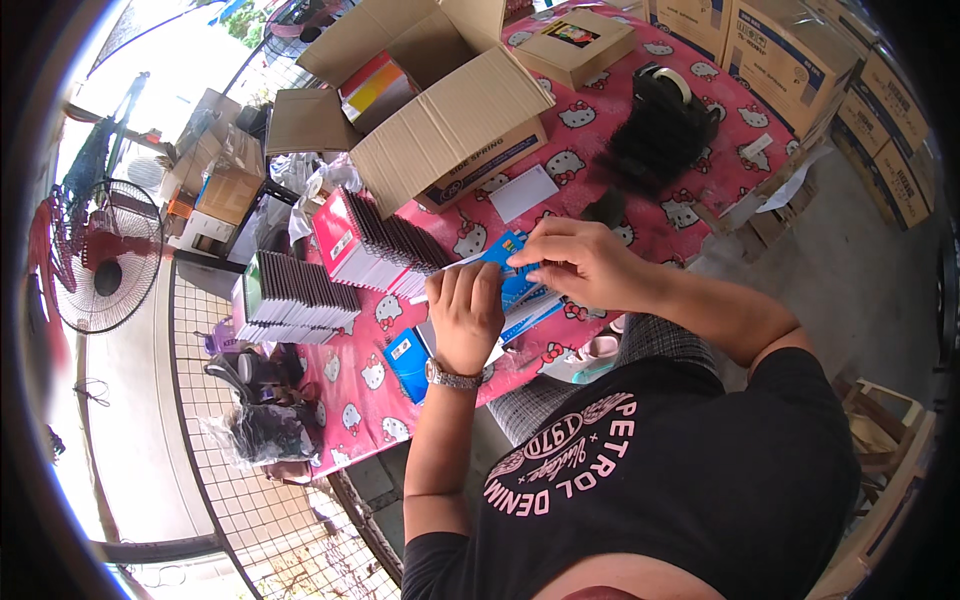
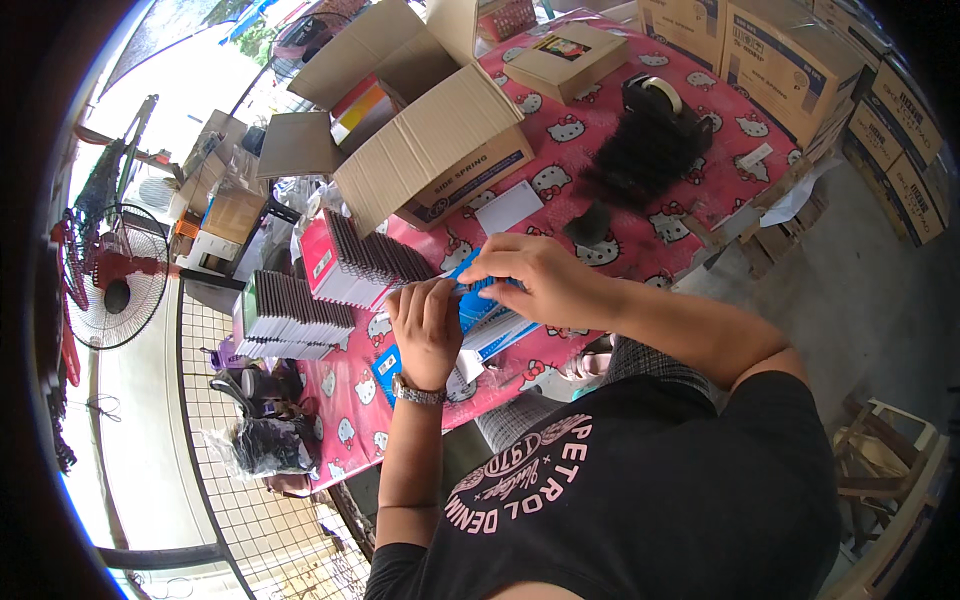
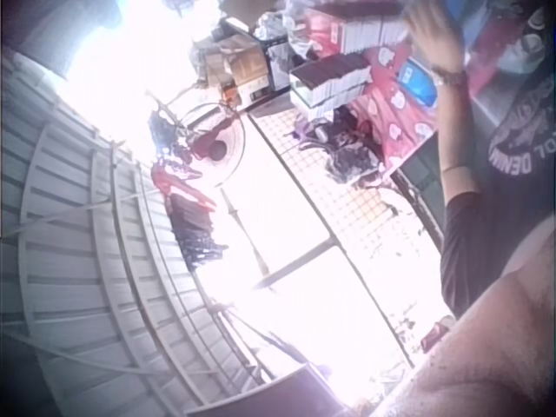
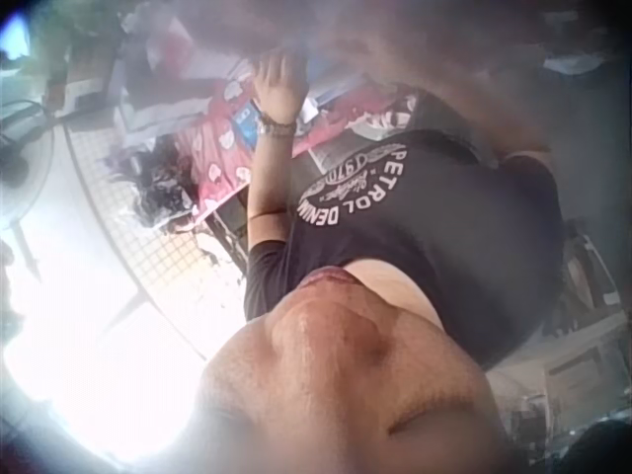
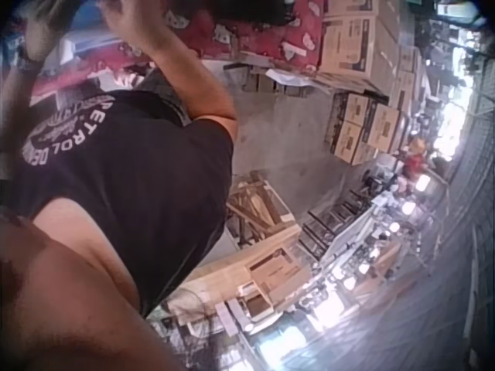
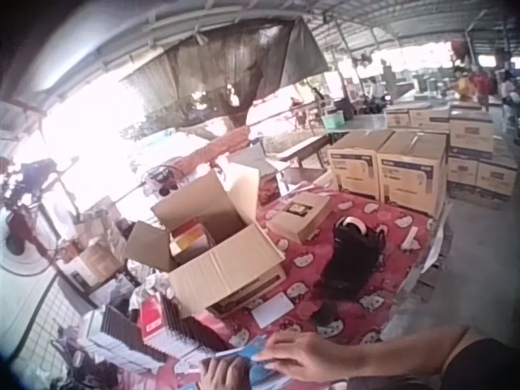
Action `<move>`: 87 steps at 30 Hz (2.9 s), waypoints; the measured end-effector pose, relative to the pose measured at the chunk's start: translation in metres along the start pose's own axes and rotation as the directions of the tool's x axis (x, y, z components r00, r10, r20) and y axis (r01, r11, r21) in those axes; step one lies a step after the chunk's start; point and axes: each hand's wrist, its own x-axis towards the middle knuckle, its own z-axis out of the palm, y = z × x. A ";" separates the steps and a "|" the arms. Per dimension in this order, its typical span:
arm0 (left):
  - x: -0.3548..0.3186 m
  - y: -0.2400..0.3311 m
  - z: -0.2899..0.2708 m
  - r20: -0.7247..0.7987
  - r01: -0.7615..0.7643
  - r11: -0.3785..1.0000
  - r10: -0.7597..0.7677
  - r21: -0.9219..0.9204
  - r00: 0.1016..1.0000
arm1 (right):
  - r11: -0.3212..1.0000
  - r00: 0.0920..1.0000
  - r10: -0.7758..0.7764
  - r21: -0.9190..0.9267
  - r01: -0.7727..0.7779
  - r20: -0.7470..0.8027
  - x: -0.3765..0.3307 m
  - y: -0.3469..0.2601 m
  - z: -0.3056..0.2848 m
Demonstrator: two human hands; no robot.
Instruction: The person applies adhesive tape to the spine of notebooks using a manual tape dispenser and aligns the tape along the edge by hand.
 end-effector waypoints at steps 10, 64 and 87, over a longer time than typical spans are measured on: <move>0.041 -0.025 0.007 0.304 0.214 0.977 -0.203 -0.002 0.931 | 0.974 0.917 0.225 -0.110 -0.200 0.329 0.062 0.041 -0.029; 0.001 -0.043 -0.009 0.189 0.393 0.877 -0.352 -0.276 0.917 | 0.819 0.549 0.321 0.065 -0.570 0.771 0.107 0.056 -0.035; -0.002 -0.057 -0.004 0.311 0.559 0.699 -0.465 -0.445 0.829 | 0.607 0.624 0.085 0.456 -0.650 0.777 0.120 0.059 -0.011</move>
